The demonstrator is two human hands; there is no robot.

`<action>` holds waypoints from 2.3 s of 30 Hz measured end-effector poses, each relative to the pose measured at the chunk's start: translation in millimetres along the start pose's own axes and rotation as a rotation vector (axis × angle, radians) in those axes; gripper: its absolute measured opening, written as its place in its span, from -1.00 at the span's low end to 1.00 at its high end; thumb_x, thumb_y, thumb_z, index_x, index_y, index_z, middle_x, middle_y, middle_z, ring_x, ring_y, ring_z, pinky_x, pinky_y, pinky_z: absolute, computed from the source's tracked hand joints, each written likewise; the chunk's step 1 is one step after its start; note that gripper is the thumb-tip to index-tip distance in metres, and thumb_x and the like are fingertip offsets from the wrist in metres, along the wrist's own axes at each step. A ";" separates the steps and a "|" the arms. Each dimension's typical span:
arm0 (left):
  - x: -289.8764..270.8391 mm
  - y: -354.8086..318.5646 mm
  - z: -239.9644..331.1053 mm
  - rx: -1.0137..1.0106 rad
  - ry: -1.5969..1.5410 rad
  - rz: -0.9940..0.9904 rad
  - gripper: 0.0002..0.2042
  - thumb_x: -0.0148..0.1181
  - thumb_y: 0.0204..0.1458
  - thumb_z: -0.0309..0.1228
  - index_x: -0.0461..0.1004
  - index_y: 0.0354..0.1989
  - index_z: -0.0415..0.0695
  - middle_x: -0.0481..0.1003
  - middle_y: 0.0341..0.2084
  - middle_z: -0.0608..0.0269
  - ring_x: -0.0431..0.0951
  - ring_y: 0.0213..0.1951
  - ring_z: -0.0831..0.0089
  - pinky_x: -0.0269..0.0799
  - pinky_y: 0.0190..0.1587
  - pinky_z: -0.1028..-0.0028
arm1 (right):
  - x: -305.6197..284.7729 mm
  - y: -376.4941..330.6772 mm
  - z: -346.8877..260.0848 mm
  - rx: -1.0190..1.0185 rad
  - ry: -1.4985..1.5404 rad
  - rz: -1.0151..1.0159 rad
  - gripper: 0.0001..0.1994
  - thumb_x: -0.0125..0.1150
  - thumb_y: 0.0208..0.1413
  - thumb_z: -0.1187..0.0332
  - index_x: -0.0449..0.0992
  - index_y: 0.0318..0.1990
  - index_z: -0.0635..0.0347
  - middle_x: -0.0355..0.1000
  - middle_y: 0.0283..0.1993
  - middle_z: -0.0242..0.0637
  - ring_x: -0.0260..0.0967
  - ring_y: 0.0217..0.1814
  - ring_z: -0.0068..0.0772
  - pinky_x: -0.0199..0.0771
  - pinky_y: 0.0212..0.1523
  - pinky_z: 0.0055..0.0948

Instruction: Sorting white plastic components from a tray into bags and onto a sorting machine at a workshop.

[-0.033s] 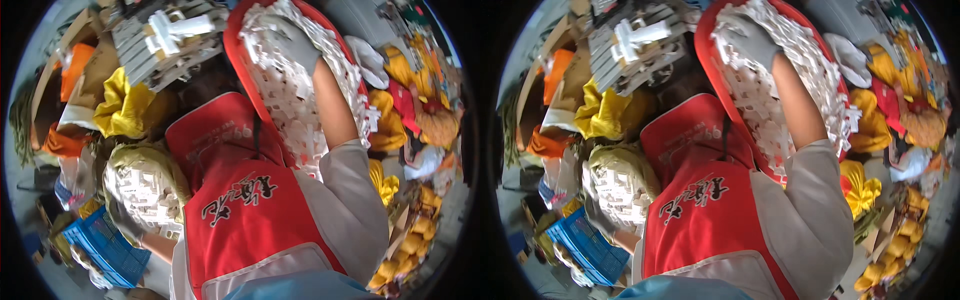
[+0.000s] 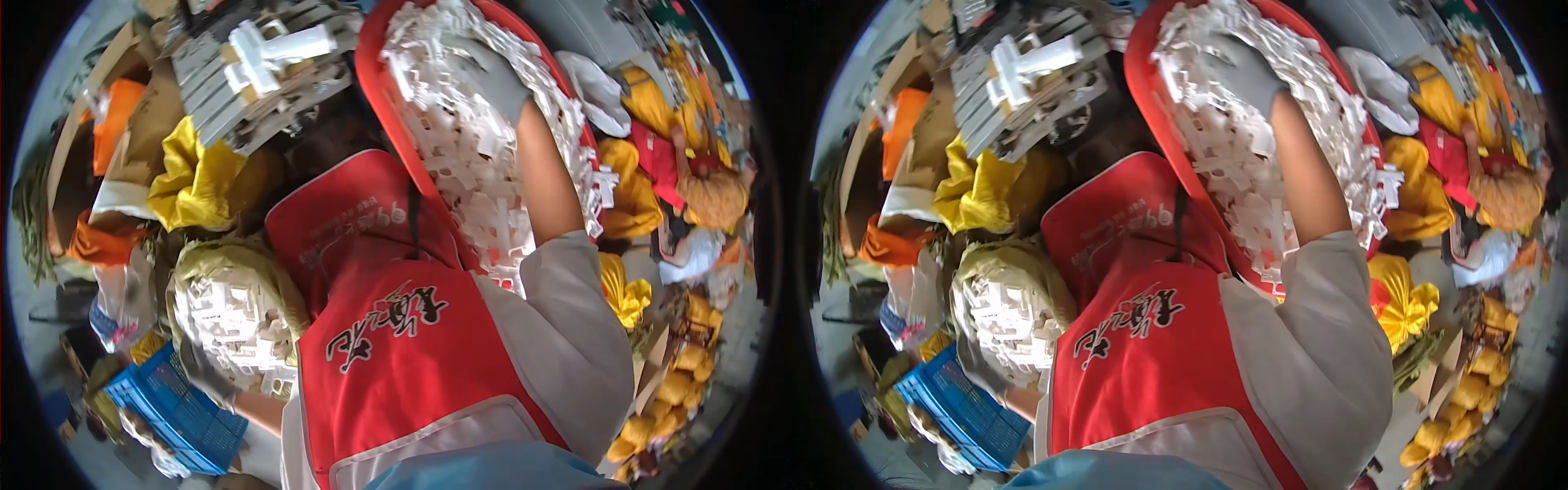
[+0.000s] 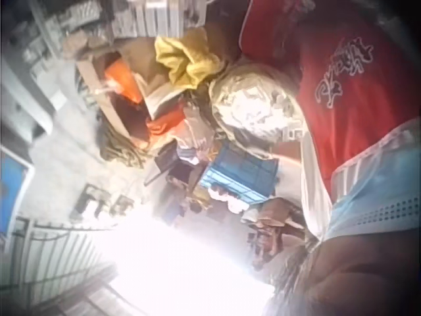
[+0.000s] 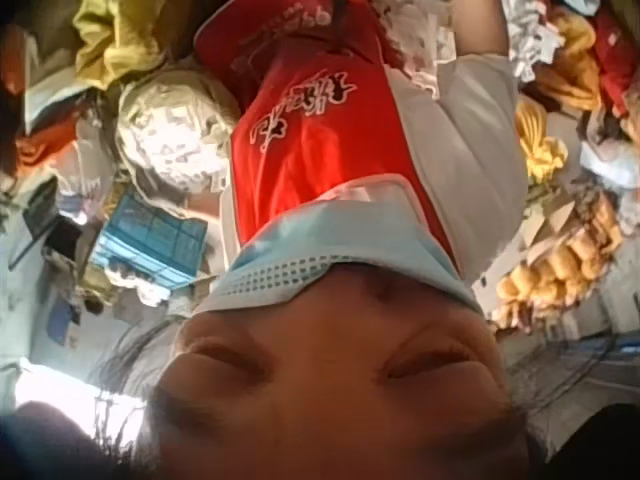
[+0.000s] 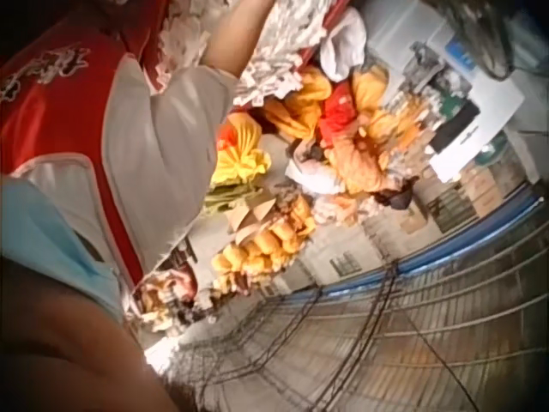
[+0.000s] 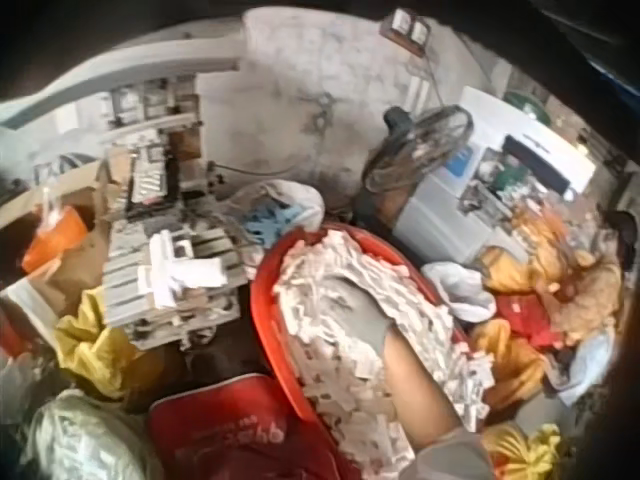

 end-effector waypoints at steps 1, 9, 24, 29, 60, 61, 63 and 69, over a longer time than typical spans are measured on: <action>-13.2 -4.1 -9.9 -0.049 -0.080 0.036 -0.67 0.04 0.14 -0.34 0.46 -0.03 -0.31 0.48 -0.11 0.11 0.47 -0.10 0.33 0.38 0.00 0.43 | -17.8 -30.3 54.4 0.155 -0.016 0.041 -0.64 0.10 0.15 0.23 0.42 0.06 0.18 0.38 0.10 -0.17 0.38 0.07 -0.28 0.31 0.09 -0.43; -12.9 23.2 2.9 0.120 0.184 0.093 -0.68 0.00 0.18 -0.33 0.46 -0.02 -0.30 0.48 -0.10 0.10 0.49 -0.10 0.33 0.43 -0.02 0.43 | -3.7 -191.3 219.2 0.727 -0.649 -0.057 -0.49 0.10 0.06 0.13 0.29 0.17 0.06 0.17 0.27 -0.09 0.30 0.15 -0.04 0.34 0.10 -0.20; 91.9 27.9 70.4 0.105 -0.031 -0.182 -0.69 -0.07 0.22 -0.33 0.46 -0.05 -0.30 0.53 -0.16 0.14 0.54 -0.17 0.39 0.44 -0.05 0.48 | 85.6 -195.5 204.2 0.589 -1.046 -0.344 -0.35 0.21 -0.11 -0.02 0.25 0.19 -0.12 0.42 -0.14 -0.23 0.42 -0.12 -0.21 0.40 -0.15 -0.19; 94.5 31.6 57.7 0.095 -0.110 -0.182 -0.70 -0.04 0.22 -0.32 0.48 -0.08 -0.29 0.55 -0.20 0.13 0.55 -0.17 0.41 0.45 -0.07 0.50 | 97.2 -224.5 159.0 0.634 -0.849 -0.276 -0.33 0.29 -0.13 0.08 0.24 0.21 -0.13 0.33 -0.01 -0.21 0.37 -0.11 -0.15 0.39 -0.13 -0.19; 253.4 93.1 372.3 0.916 -0.190 -0.520 -0.67 0.29 -0.12 -0.38 0.46 -0.14 -0.14 0.54 -0.32 0.05 0.55 -0.26 0.11 0.44 -0.17 0.32 | 34.1 -120.5 46.9 0.462 0.807 0.291 -0.55 -0.05 0.26 0.26 0.19 0.23 0.32 0.27 0.16 -0.29 0.25 0.13 -0.47 0.26 0.12 -0.49; 253.9 93.6 371.6 0.861 -0.248 -0.563 -0.69 0.29 -0.13 -0.40 0.47 -0.16 -0.14 0.54 -0.33 0.06 0.55 -0.26 0.14 0.44 -0.19 0.34 | 31.7 -104.9 34.8 0.462 0.802 0.296 -0.55 -0.05 0.26 0.26 0.19 0.23 0.32 0.27 0.16 -0.29 0.25 0.13 -0.47 0.26 0.12 -0.49; 247.9 92.0 366.2 0.908 -0.218 -0.476 -0.73 0.27 -0.13 -0.44 0.48 -0.21 -0.16 0.54 -0.34 0.08 0.56 -0.27 0.17 0.45 -0.19 0.37 | 22.6 -60.1 -10.8 0.278 0.690 0.275 -0.60 -0.10 0.28 0.33 0.21 0.21 0.32 0.26 0.16 -0.25 0.22 0.18 -0.43 0.20 0.17 -0.47; 192.0 102.4 310.4 0.759 -0.199 -0.197 -0.69 0.31 -0.17 -0.48 0.51 -0.18 -0.17 0.56 -0.25 0.14 0.59 -0.22 0.32 0.47 -0.14 0.45 | 44.2 49.4 -117.7 -0.211 0.237 0.113 -0.58 0.13 0.05 0.51 0.34 0.12 0.20 0.34 0.07 -0.19 0.27 0.14 -0.27 0.21 0.17 -0.41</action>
Point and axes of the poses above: each hand's wrist, its own y-axis towards the middle knuckle, its own x-axis out of the palm, z = x × y, the point moved 10 cm from there along y, towards the middle knuckle
